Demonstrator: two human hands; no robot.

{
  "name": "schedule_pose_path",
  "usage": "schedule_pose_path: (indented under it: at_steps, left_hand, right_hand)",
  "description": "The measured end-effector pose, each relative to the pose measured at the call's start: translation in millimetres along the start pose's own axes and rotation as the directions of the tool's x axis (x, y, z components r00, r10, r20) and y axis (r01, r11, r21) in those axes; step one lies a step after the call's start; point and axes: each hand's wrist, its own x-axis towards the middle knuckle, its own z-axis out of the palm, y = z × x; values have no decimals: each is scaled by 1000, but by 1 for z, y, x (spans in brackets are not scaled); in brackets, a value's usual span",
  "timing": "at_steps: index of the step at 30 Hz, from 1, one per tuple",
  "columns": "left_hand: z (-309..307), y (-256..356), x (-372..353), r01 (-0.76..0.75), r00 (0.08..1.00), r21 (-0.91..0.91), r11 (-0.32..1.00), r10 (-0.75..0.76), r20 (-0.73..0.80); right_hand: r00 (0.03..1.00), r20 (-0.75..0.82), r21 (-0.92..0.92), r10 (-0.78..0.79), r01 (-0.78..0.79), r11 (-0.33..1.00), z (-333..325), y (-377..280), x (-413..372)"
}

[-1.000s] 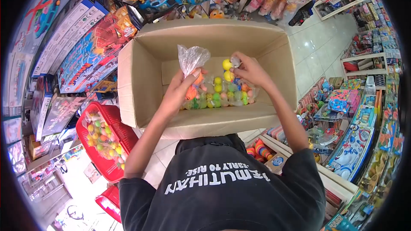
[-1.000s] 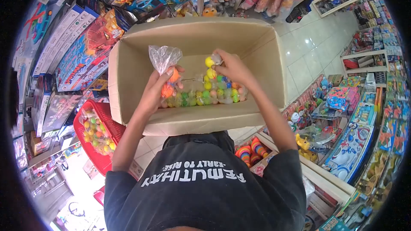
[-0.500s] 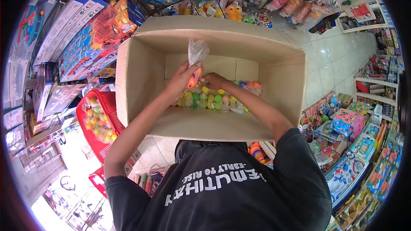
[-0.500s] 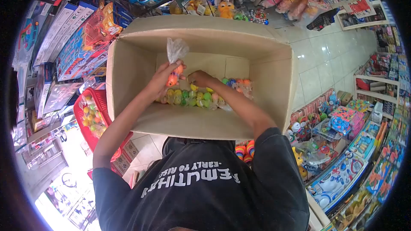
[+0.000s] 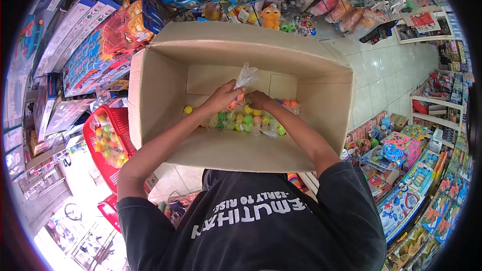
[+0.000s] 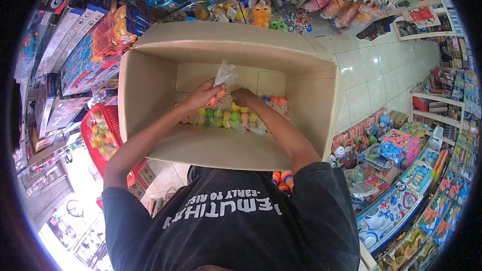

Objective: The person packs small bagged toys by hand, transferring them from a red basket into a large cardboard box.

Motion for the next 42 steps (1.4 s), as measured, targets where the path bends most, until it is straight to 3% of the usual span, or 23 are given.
schedule_pose_path:
  at_steps: [2, 5, 8, 10, 14, 17, 19, 20, 22, 28, 32, 34, 35, 38, 40, 42]
  left_hand:
    - [1, -9, 14, 7, 1000, 41, 999, -7, 21]
    - [4, -25, 32, -31, 1000, -27, 999, 31, -3]
    - [2, -36, 45, 33, 998, -114, 993, -28, 48]
    - [2, -50, 54, 59, 998, -146, 987, -53, 42]
    - [-2, -97, 87, 11, 1000, -211, 977, -6, 22]
    - [-4, -124, 106, 60, 998, -70, 996, -58, 24]
    - [-1, -133, 112, -43, 999, 186, 982, 49, -24]
    - [1, -137, 114, -43, 999, 188, 981, 48, -23]
    - [13, -117, 104, 86, 996, 320, 944, -78, -39]
    - [27, -137, 116, 154, 966, 412, 898, -49, -254]
    - [23, -161, 129, 31, 981, 399, 916, 49, -189]
    - [23, -165, 136, 42, 986, 641, 766, 72, -151]
    - [21, -169, 137, 42, 986, 642, 766, 71, -150]
    - [19, -159, 129, 39, 987, 613, 789, 65, -146]
    - [11, -161, 133, -38, 990, 637, 770, 116, -82]
    - [9, -156, 129, -33, 992, 620, 784, 101, -74]
  right_hand:
    - [999, 6, 21, 33, -34, 999, 1, 3, -3]
    - [997, 34, -25, 71, -70, 997, -2, 2, -9]
    - [989, 14, -96, 146, -144, 985, -4, 0, -15]
    - [981, -133, -156, 141, -161, 975, 4, 1, -17]
    - [980, -124, -200, 158, -180, 963, 14, 2, -16]
    - [985, -119, -275, 124, -153, 949, 3, -2, -25]
    - [995, 14, -273, 97, -89, 958, -6, 1, -28]
    - [995, 13, -271, 98, -91, 958, -10, 2, -30]
    - [992, 97, -165, 84, -67, 984, -17, 4, -33]
    - [995, 86, -210, 48, -29, 977, -17, 8, -40]
    - [991, 111, -55, 77, -71, 996, -13, 18, -36]
    - [999, 46, 83, -23, 19, 996, -11, 25, -36]
    - [999, 46, 85, -22, 18, 996, -9, 27, -35]
    - [998, 56, 132, 12, -20, 991, -17, 20, -40]
    - [986, 41, 226, 159, -164, 960, -15, 27, -36]
    - [988, -18, 275, 153, -142, 951, -13, 33, -35]
